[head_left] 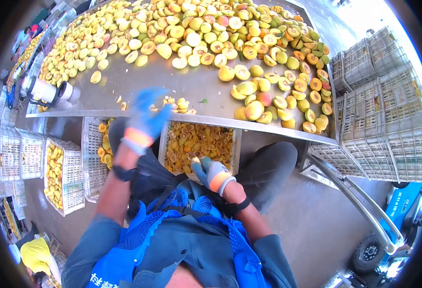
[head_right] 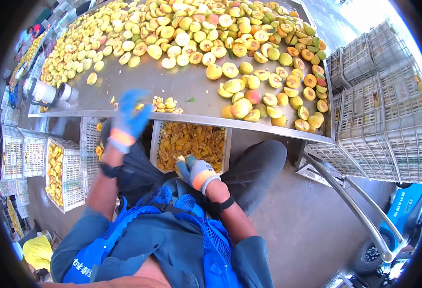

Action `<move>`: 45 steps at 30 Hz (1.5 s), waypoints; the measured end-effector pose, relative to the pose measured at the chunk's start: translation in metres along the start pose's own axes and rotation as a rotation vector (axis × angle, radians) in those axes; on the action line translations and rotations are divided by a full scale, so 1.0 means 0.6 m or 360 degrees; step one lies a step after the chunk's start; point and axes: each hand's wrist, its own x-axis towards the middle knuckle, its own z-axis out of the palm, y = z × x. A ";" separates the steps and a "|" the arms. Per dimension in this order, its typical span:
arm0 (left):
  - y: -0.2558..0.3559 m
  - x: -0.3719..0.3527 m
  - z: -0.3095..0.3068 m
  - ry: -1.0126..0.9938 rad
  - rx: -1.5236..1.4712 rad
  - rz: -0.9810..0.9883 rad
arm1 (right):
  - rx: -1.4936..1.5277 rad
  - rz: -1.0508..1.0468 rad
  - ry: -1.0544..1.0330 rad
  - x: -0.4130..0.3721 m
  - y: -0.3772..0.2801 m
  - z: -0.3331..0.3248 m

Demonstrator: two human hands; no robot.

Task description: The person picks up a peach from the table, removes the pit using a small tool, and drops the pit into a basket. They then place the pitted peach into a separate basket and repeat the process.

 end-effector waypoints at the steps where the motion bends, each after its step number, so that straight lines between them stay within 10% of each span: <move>1: 0.025 0.030 0.059 -0.0103 -0.0221 0.0098 | 0.0047 -0.0024 0.0041 -0.002 0.004 0.001; 11: 0.099 0.174 0.376 -0.0736 -0.0198 0.0061 | 0.0353 0.0002 0.0433 -0.042 0.057 -0.031; 18: 0.041 0.091 0.222 -0.0178 -0.2858 -0.1526 | 0.1022 -0.0285 0.0757 0.005 0.028 -0.061; 22: 0.049 0.013 0.147 -0.0040 -0.3214 -0.1479 | 0.0600 -0.0539 0.0835 0.037 -0.060 -0.106; 30: 0.066 -0.081 0.098 0.0087 -0.3103 -0.1371 | 0.0159 -0.0261 0.0633 0.044 -0.119 -0.077; 32: 0.041 -0.106 0.122 -0.0019 -0.1805 -0.0766 | 0.0262 -0.0300 0.0631 0.040 -0.119 -0.063; 38: 0.073 -0.101 0.107 0.0205 -0.2721 -0.1102 | 0.0176 -0.0333 0.0612 0.032 -0.120 -0.043; 45: 0.078 -0.101 0.090 0.0141 -0.2242 -0.1022 | 0.0165 -0.0265 0.0420 0.015 -0.136 -0.037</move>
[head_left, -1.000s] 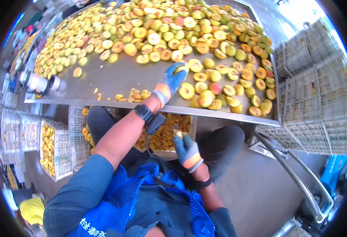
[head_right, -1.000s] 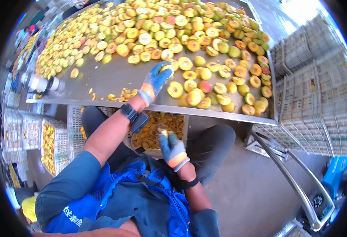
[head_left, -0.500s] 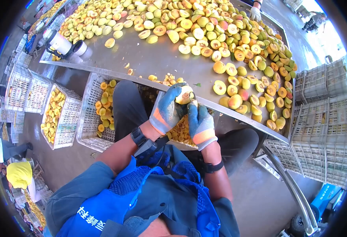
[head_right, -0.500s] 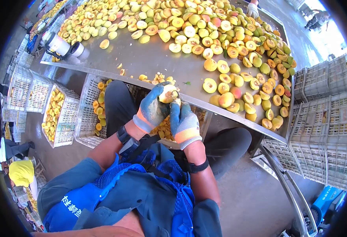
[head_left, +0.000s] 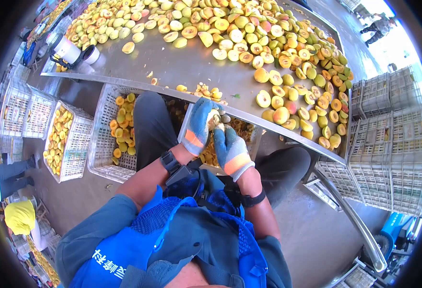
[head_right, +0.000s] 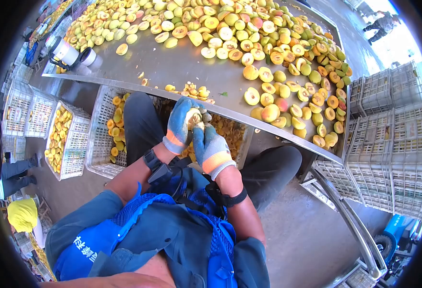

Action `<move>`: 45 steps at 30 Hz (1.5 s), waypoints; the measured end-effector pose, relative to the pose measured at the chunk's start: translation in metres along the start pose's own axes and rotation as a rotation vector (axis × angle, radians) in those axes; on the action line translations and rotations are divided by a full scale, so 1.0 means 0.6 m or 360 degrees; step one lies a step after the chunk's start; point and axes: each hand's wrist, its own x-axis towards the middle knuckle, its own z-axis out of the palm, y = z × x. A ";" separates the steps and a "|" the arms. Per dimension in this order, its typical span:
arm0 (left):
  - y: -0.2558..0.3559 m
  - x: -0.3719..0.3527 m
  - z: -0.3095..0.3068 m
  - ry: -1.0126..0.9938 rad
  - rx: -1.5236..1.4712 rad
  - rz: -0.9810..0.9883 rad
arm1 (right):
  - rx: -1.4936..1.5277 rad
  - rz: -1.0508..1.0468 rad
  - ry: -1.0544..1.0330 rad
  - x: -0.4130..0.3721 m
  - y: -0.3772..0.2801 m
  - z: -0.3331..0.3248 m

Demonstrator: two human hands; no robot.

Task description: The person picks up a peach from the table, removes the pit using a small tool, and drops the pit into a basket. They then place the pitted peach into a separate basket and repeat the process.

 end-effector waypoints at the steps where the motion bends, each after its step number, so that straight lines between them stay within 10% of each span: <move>1: -0.004 0.003 -0.003 0.0004 0.0018 0.0038 | -0.0001 0.0004 0.0000 0.000 -0.003 -0.001; 9: -0.012 0.002 -0.002 0.0032 0.0252 0.0130 | 0.0125 0.0028 -0.0078 0.008 0.026 0.005; 12: -0.003 0.013 -0.003 0.0184 -0.0229 -0.0389 | 0.0389 0.0084 -0.0137 0.011 0.035 0.014; 19: 0.001 0.001 -0.007 0.0065 -0.0824 -0.0469 | 0.1263 0.0579 -0.0297 0.012 0.035 0.020; 31: -0.007 -0.014 0.023 0.0740 -0.0539 -0.0515 | 0.0049 -0.0001 -0.0311 0.005 0.039 0.020; 43: -0.042 -0.023 0.005 0.0471 -0.0032 -0.0081 | 0.0075 0.0048 -0.0437 0.009 0.051 0.010; 45: -0.038 -0.024 0.011 0.0651 -0.0499 -0.0421 | 0.0042 0.0044 -0.0471 0.012 0.055 0.014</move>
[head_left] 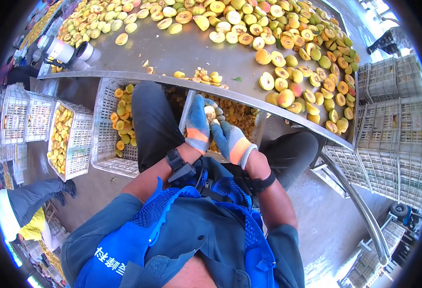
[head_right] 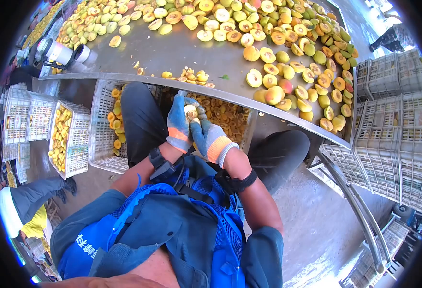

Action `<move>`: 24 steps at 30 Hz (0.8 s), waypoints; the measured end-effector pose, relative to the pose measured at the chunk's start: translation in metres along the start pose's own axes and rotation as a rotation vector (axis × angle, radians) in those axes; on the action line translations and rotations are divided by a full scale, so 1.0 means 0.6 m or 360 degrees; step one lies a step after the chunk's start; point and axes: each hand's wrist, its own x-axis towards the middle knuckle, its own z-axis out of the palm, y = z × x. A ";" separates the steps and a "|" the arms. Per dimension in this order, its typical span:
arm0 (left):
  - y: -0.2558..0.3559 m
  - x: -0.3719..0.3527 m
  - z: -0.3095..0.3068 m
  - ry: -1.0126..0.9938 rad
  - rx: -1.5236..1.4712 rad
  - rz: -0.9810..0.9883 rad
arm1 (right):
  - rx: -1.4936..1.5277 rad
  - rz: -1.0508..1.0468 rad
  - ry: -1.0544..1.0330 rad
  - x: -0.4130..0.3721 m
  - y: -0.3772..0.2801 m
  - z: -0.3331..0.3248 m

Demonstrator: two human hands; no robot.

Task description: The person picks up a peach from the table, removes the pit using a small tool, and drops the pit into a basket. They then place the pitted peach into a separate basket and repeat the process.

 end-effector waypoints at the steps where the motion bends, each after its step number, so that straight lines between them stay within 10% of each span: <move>1: 0.002 -0.003 0.004 0.0047 -0.0019 -0.0030 | -0.0051 -0.0007 0.0007 0.000 -0.002 0.000; 12: 0.005 0.009 -0.016 -0.0409 0.0066 -0.0047 | 0.0084 0.0031 -0.0140 -0.009 -0.006 -0.014; 24: 0.002 0.013 -0.027 -0.0516 0.0131 -0.0162 | 0.1475 0.0450 -0.0619 -0.027 0.006 -0.017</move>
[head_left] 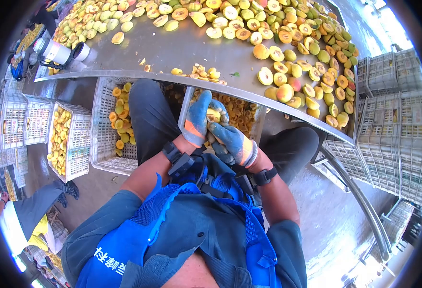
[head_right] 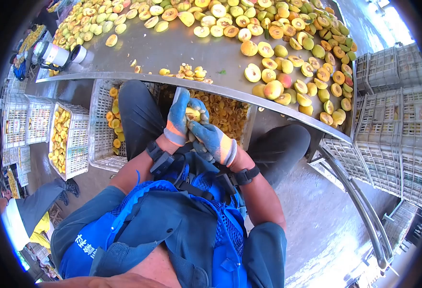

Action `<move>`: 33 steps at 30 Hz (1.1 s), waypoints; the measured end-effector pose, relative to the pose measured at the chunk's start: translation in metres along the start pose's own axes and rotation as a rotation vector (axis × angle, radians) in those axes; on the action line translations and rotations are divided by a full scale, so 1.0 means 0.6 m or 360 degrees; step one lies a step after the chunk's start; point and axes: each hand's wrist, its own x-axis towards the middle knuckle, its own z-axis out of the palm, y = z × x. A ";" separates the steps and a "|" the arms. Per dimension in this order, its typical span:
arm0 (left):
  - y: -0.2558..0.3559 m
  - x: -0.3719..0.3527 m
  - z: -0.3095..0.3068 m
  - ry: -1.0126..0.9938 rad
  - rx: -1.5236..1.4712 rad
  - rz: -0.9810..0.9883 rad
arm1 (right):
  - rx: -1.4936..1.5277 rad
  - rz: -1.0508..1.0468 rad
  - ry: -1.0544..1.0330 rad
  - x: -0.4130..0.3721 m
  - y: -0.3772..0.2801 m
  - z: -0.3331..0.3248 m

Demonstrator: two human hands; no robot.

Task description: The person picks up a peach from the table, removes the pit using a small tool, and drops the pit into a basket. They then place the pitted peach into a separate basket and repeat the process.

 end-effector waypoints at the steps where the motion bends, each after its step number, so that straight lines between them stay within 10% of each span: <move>1: 0.000 0.000 0.000 -0.0034 0.0026 0.0021 | 0.0100 0.0028 -0.0056 -0.003 -0.002 -0.003; 10: 0.015 0.013 -0.006 0.0174 -0.0040 -0.0183 | -0.0251 -0.0335 0.0293 0.017 0.020 0.028; 17: 0.050 0.001 -0.055 -0.0053 -0.0456 -0.0223 | 0.0717 -0.0114 -0.0411 0.005 0.012 0.022; 25: 0.212 -0.076 -0.111 0.0393 0.2090 0.1464 | -0.1711 -0.0622 0.0840 0.047 0.089 -0.045; 28: 0.283 -0.090 -0.205 0.0427 0.2804 0.1753 | -0.1218 -0.0549 0.0765 0.034 0.100 -0.037; 33: 0.347 -0.140 -0.206 0.0621 0.2822 0.1381 | -0.0841 -0.0473 0.0847 0.060 0.151 -0.084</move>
